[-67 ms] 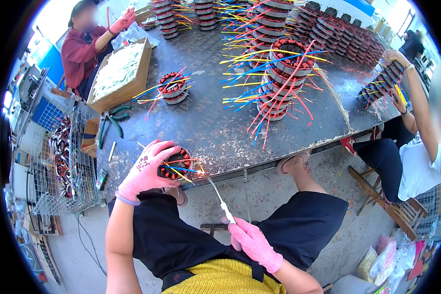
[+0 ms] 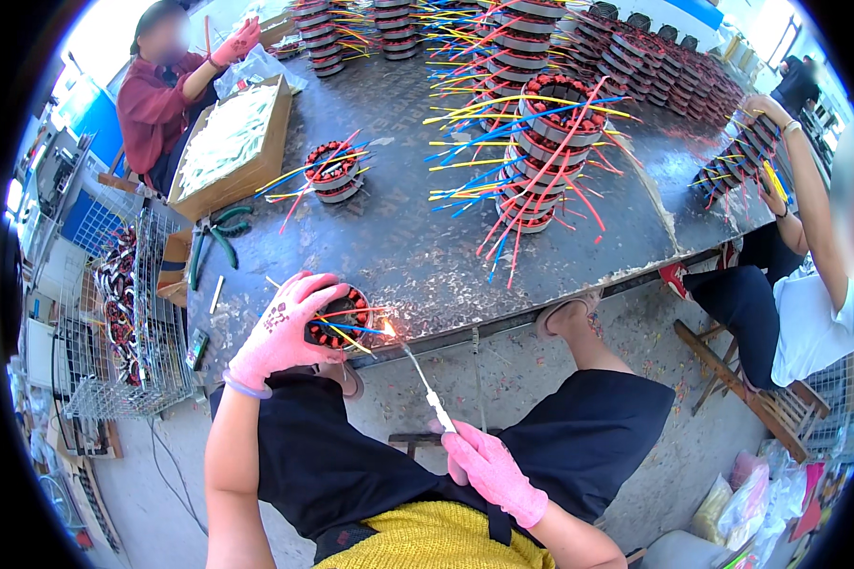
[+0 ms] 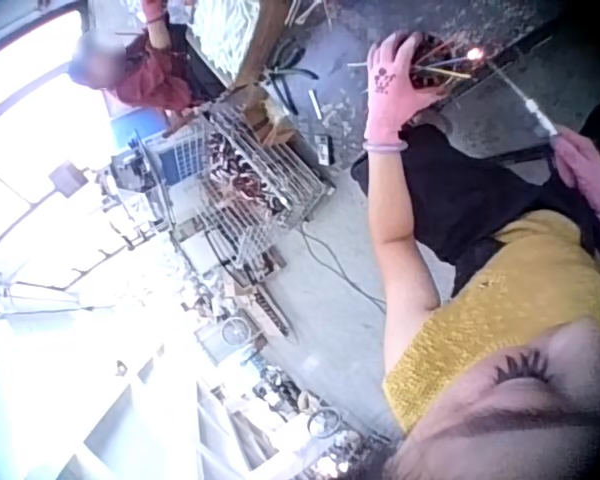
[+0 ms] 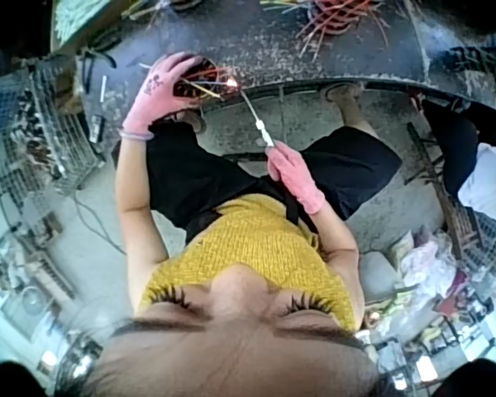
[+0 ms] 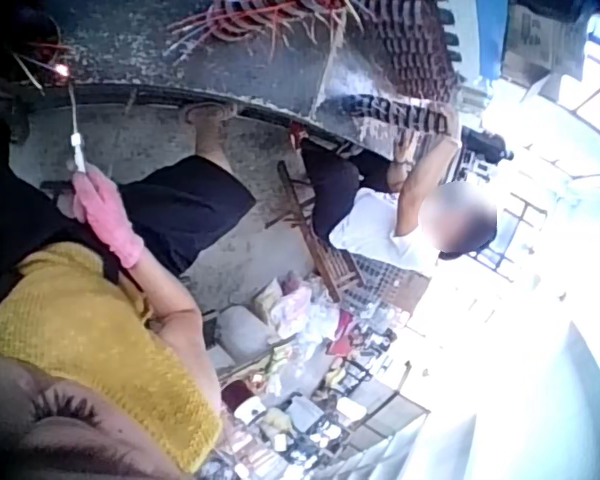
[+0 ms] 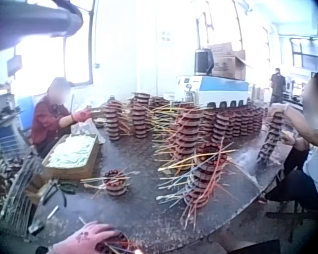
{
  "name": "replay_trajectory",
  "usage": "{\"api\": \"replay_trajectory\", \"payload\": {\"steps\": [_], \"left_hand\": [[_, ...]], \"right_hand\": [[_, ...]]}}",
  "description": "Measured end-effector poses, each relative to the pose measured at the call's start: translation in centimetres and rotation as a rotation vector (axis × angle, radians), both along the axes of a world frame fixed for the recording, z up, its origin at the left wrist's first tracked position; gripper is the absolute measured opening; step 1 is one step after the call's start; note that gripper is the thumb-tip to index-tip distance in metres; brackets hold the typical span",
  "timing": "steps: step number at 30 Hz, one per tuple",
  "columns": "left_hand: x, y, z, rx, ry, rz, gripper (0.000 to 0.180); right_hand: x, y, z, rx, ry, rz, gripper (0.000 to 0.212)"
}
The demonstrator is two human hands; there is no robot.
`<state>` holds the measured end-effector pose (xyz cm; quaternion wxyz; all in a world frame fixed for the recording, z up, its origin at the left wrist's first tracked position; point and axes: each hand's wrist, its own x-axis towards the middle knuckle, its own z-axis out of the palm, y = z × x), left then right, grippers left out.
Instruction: The person uses a lighter to burn insulation from the tips of wires on motor stators. They pick up stators one by one, apply heat to the wire ends, and then place them back into a pile on the work table.
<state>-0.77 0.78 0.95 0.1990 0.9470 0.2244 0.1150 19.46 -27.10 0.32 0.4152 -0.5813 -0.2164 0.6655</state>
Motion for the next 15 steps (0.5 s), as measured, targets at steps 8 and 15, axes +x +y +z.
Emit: {"api": "replay_trajectory", "payload": {"steps": [8,15], "left_hand": [[-0.01,0.1,-0.13,-0.014,-0.009,-0.011,0.09],[-0.05,-0.17,0.09,-0.012,0.015,0.016,0.091]], "right_hand": [[-0.44,0.13,0.18,0.004,0.048,-0.062,0.042],[-0.01,0.13,0.04,0.018,-0.019,0.025,0.042]]}}
